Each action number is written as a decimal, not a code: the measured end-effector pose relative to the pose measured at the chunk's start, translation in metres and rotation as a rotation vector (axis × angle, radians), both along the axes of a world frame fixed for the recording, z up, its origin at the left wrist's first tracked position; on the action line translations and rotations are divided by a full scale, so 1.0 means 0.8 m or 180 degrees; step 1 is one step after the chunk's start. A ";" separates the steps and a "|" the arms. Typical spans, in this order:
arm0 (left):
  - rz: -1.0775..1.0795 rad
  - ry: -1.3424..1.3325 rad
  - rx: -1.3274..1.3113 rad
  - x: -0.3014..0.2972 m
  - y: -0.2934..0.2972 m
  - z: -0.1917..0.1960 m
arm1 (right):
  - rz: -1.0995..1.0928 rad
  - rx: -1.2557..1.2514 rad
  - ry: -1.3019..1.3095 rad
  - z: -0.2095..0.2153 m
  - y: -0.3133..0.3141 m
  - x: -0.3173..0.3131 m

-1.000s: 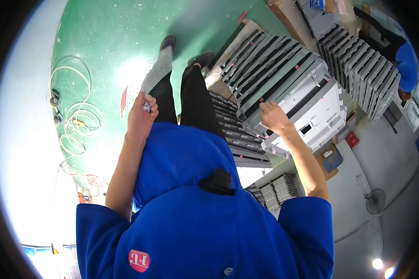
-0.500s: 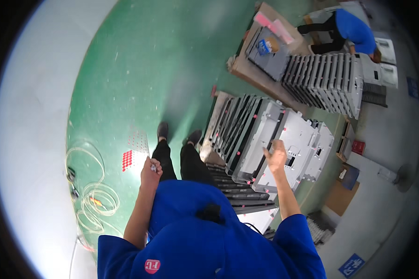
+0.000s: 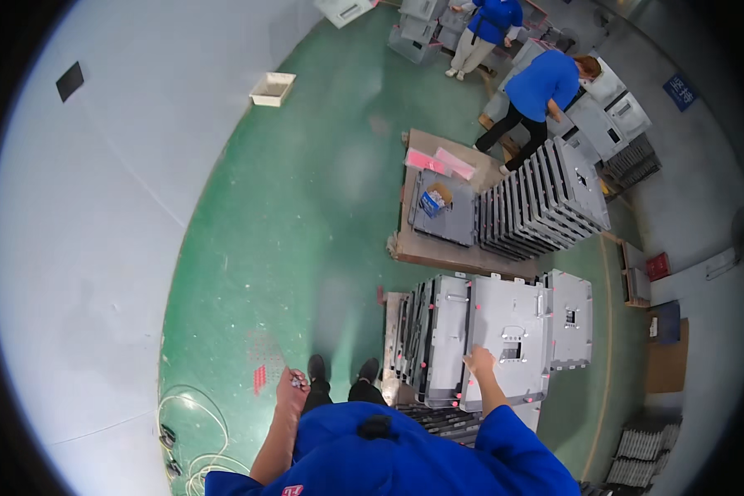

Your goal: The person picks up a red grid of small components and places it onto a grey metal chassis. They then pick up small white cylindrical objects and insert them into the chassis. The person moves between stacks of chassis on wooden pallets, repeating the process of placing components and inserting cylinders.

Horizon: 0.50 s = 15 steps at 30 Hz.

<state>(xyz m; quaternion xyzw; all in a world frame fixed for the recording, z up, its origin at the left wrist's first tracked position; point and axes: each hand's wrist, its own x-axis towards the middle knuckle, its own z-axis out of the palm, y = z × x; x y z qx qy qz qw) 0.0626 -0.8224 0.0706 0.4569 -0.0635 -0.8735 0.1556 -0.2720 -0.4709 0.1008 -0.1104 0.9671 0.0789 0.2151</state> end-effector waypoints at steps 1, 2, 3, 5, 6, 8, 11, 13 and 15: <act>0.0038 0.0013 -0.0030 0.000 -0.002 0.003 | 0.0000 0.0124 0.0016 0.008 -0.006 0.006; 0.0074 0.0014 -0.0048 0.001 -0.002 0.007 | -0.0107 0.0061 0.0106 0.008 -0.004 0.012; 0.0141 0.0034 0.0012 0.000 -0.002 0.012 | -0.0211 -0.0003 0.0196 0.006 0.000 0.015; 0.0141 0.0133 -0.0063 0.004 -0.004 0.007 | -0.0757 -0.0036 0.0240 0.007 0.000 0.018; 0.0137 0.0178 -0.0097 0.006 -0.005 0.004 | -0.0624 0.0041 0.0117 0.002 0.004 0.018; 0.0151 0.0210 -0.0067 0.006 -0.006 0.013 | -0.0372 0.0203 -0.0129 -0.019 0.027 0.021; 0.0087 0.0088 -0.0091 0.008 -0.009 0.014 | -0.0363 0.0267 -0.0206 -0.027 0.030 0.018; 0.0141 0.0158 -0.0082 0.013 -0.010 0.012 | -0.0320 0.0328 -0.0297 -0.003 0.012 0.019; 0.0106 0.0234 -0.0062 0.009 -0.011 0.012 | 0.0023 0.0296 -0.0039 0.011 0.016 0.022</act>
